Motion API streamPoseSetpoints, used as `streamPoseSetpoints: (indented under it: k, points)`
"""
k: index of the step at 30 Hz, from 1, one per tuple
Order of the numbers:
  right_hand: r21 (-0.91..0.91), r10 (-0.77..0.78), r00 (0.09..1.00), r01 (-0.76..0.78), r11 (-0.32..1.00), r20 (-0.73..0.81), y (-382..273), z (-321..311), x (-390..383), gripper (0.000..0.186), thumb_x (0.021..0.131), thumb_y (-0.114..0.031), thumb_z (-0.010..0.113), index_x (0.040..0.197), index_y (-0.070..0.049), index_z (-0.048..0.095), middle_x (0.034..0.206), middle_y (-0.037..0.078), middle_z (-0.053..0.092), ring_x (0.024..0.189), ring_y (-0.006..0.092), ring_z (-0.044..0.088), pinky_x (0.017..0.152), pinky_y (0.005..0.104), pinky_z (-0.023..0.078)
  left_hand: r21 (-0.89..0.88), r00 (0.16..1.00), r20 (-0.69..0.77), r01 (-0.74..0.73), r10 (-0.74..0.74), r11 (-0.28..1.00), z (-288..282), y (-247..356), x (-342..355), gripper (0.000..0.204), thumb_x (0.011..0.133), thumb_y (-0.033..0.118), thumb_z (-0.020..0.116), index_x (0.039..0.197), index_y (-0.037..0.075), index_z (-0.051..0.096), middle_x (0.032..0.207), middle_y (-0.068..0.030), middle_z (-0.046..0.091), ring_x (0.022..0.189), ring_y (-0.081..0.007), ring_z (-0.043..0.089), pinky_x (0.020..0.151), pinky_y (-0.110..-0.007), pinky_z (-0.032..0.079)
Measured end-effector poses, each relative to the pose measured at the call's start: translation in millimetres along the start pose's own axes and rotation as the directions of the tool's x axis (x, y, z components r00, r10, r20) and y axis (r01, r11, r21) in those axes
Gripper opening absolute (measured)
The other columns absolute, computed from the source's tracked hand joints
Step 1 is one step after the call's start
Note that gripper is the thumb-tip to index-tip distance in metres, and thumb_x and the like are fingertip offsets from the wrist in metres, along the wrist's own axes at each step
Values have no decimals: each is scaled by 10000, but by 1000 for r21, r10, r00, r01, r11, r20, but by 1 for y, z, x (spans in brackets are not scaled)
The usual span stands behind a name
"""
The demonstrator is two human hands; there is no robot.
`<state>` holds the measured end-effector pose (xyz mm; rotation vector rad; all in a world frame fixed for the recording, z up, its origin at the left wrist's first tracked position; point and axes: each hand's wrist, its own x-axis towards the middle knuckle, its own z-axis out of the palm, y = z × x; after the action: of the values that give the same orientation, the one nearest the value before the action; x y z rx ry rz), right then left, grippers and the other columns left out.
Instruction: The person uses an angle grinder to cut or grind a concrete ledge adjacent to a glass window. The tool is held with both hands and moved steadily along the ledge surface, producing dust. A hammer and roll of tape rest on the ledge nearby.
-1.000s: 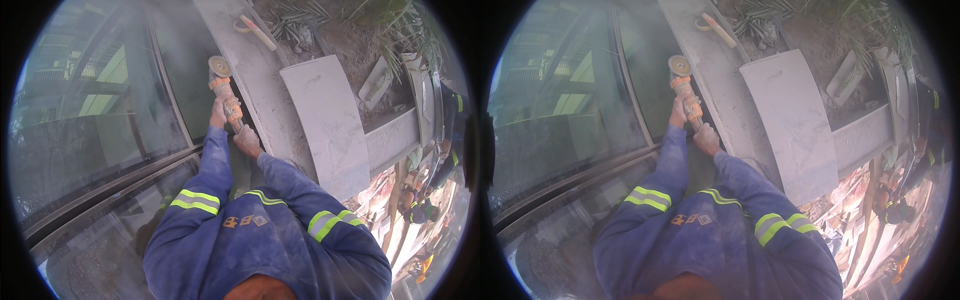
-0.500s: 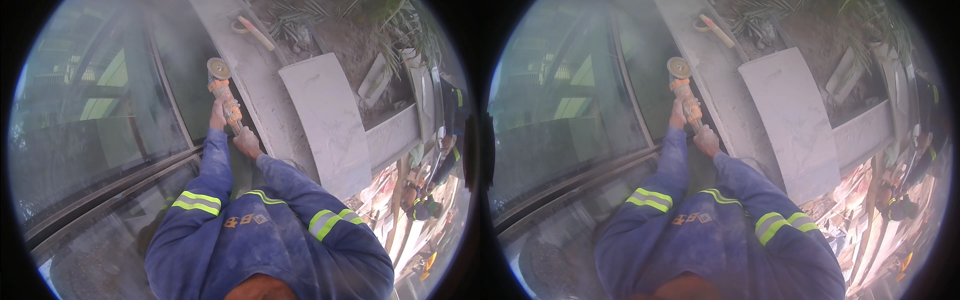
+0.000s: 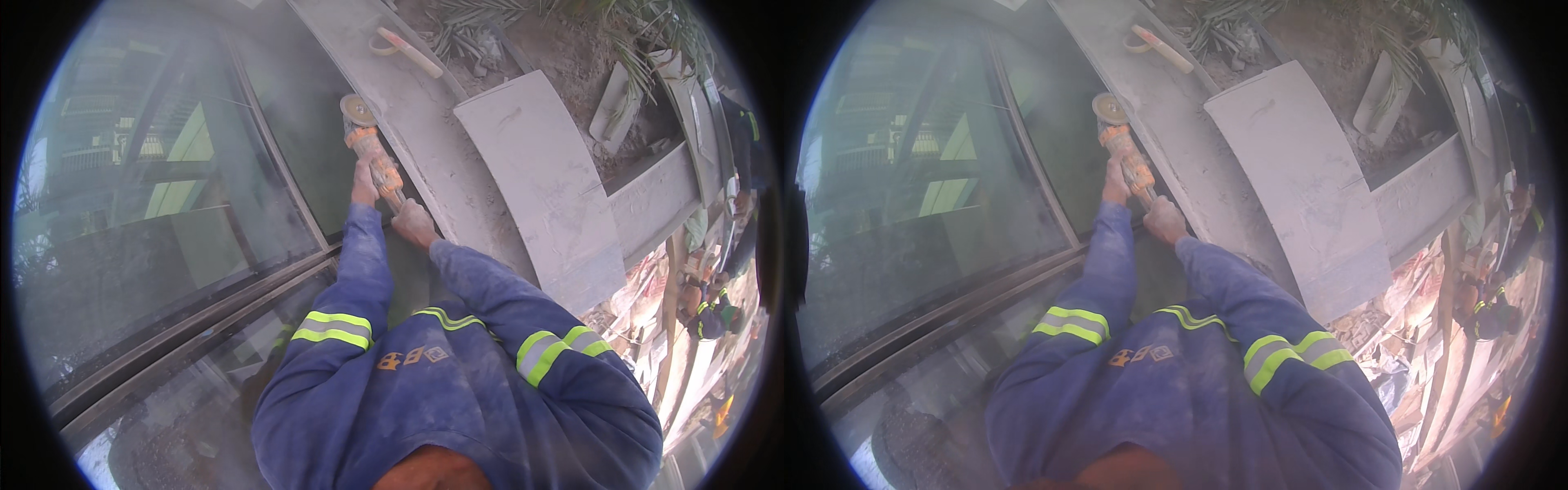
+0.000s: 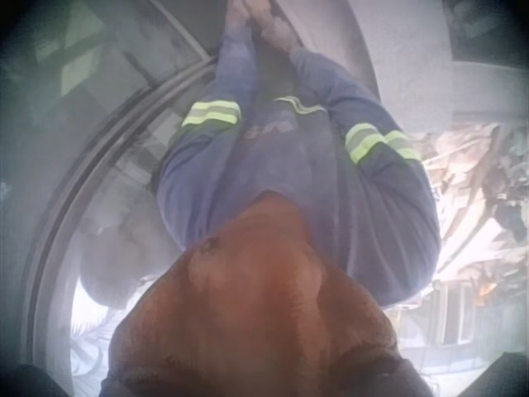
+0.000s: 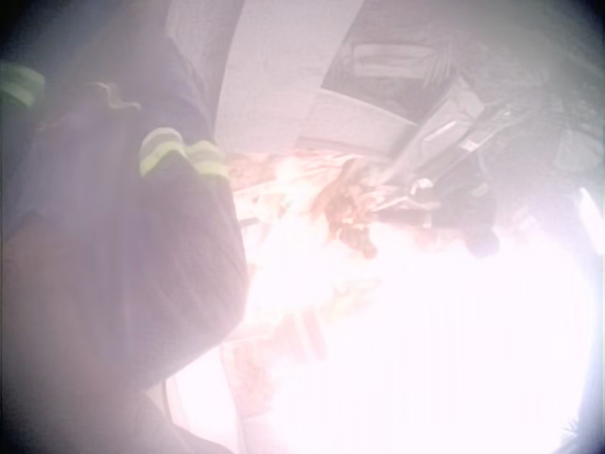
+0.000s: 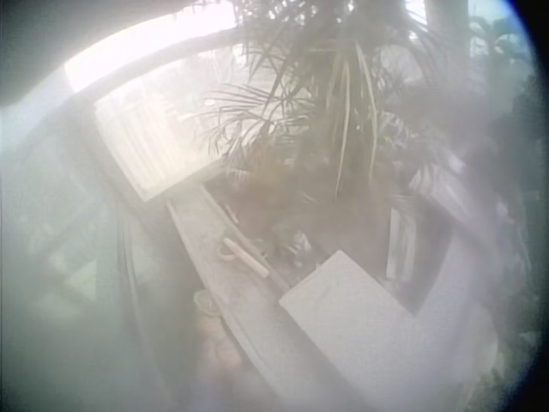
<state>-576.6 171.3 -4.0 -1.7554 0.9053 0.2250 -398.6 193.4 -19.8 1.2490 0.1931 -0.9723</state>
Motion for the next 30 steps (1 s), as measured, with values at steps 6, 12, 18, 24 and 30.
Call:
streamPoseSetpoints:
  k: [6, 12, 18, 24, 30]
  points:
    - [1, 46, 999, -46, 999, 24, -1, -1, -16, 356, 881, -137, 550, 1165, 78, 562, 1127, 323, 684, 1123, 472, 659, 986, 532, 511, 3, 1000, 8, -1, 1, 1000, -6, -6, -12, 500, 775, 306, 763, 1133, 22, 560, 944, -173, 672, 808, -328, 710, 715, -496, 613]
    - [-9, 20, 1000, -20, 1000, -6, 2, 2, -15, 337, 879, -126, 553, 1144, 81, 568, 1104, 335, 685, 1086, 473, 674, 958, 537, 526, -40, 1000, 29, 13, -12, 999, -9, -9, -7, 500, 800, 276, 741, 1176, 14, 540, 948, -182, 657, 810, -346, 696, 714, -492, 609]
    - [8, -39, 998, 40, 999, -39, 6, 4, 5, 307, 872, -115, 557, 1087, 101, 584, 1053, 349, 692, 1027, 481, 691, 915, 534, 547, 15, 999, 4, -46, 46, 999, 0, -4, 5, 462, 788, 290, 769, 1109, 19, 576, 903, -165, 668, 791, -330, 707, 718, -451, 606]
    - [27, -31, 999, 32, 999, -30, 6, 7, 3, 308, 870, -119, 560, 1090, 95, 583, 1061, 353, 689, 1042, 481, 686, 927, 537, 539, 39, 998, 6, -70, 70, 997, -3, -3, -1, 471, 784, 300, 767, 1118, 32, 572, 912, -162, 669, 797, -331, 708, 720, -438, 606]
    - [6, -2, 1000, 2, 1000, -15, 7, 6, -17, 311, 868, -121, 562, 1099, 87, 579, 1053, 336, 694, 1050, 477, 684, 930, 539, 536, -12, 999, -8, 37, -37, 999, -8, -8, -13, 559, 791, 296, 759, 1211, 10, 526, 956, -180, 649, 826, -349, 691, 736, -491, 605]
